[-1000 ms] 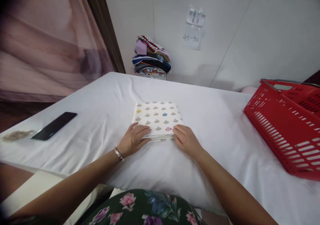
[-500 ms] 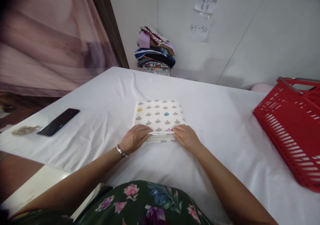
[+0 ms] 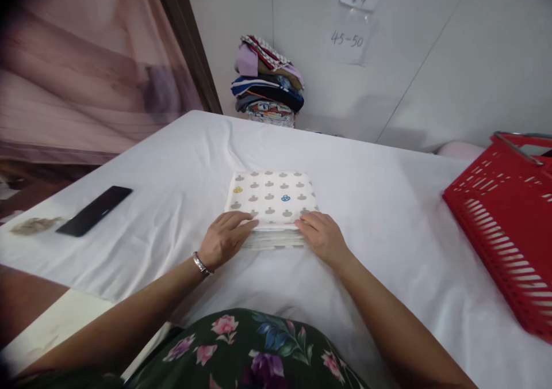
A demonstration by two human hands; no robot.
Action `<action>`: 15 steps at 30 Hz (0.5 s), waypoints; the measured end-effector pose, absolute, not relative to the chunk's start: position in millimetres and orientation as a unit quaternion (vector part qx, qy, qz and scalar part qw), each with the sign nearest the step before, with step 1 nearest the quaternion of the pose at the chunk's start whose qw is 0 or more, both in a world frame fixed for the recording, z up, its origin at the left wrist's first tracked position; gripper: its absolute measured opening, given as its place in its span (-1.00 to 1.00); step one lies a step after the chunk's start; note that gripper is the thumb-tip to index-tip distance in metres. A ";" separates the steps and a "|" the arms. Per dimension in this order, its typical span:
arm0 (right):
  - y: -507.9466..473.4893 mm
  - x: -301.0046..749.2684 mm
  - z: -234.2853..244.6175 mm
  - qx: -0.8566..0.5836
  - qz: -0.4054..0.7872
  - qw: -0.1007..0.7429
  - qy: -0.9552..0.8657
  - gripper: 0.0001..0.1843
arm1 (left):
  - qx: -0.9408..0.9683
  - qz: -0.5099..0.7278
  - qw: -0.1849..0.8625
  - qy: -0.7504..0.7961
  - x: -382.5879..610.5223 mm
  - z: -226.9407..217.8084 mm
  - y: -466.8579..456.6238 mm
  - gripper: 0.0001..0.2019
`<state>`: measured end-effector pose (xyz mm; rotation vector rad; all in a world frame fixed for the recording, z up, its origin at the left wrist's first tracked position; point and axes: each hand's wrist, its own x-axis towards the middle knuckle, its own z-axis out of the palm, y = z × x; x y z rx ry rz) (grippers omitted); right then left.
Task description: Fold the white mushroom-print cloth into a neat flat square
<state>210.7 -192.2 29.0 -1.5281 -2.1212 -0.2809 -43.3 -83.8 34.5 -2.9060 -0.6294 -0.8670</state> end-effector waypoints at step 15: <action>-197.1 210.1 20.2 -0.568 -0.066 0.147 -0.807 -0.67 | -0.957 -0.186 0.014 -0.221 -42.6 29.5 -99.6 -0.76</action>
